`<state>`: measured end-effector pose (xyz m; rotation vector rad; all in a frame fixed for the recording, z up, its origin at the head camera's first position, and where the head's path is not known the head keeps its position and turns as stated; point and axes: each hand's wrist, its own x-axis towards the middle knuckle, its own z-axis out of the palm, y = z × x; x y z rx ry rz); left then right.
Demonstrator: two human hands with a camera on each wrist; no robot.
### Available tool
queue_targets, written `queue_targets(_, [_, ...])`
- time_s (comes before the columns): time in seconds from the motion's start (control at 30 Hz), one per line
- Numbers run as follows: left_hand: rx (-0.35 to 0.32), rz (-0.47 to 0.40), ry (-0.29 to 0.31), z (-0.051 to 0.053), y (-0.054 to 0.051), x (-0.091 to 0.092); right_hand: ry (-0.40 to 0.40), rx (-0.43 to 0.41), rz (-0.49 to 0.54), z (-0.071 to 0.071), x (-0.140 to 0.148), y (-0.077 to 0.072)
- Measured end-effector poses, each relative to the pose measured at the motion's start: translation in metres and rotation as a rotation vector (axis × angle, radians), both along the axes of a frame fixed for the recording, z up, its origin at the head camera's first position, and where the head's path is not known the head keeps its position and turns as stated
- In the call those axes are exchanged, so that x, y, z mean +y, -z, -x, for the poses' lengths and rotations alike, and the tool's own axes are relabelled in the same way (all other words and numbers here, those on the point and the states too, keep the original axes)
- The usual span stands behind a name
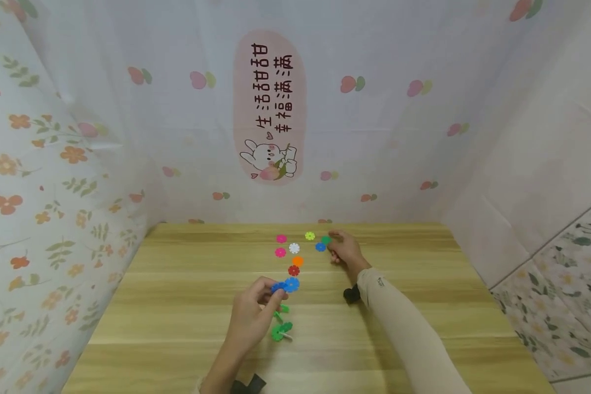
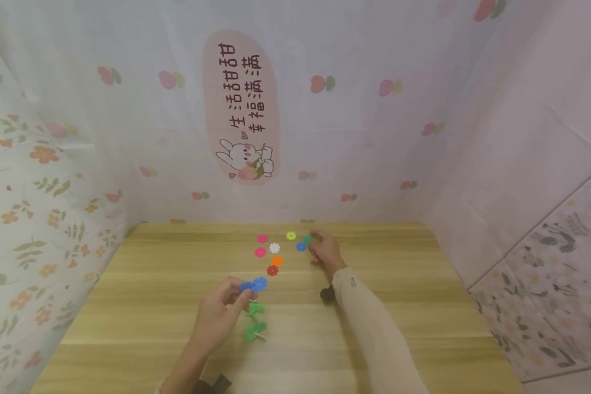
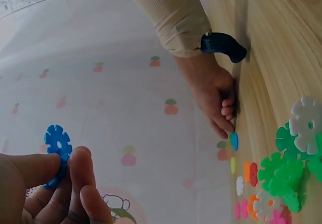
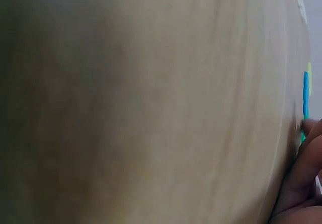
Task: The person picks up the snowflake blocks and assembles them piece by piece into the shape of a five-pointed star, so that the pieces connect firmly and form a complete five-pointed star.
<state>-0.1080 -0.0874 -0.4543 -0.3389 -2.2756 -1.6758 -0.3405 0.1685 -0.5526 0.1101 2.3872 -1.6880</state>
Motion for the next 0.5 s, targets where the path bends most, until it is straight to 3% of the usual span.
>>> queue_targets(0.23, [-0.036, -0.033, -0.004, -0.002, 0.000, 0.004, -0.025, 0.035, -0.097, 0.000, 0.001, 0.000])
queue_targets(0.5, [-0.008, -0.007, 0.016, 0.000, -0.002, 0.004, -0.103, 0.213, -0.412, 0.001, -0.008, 0.006])
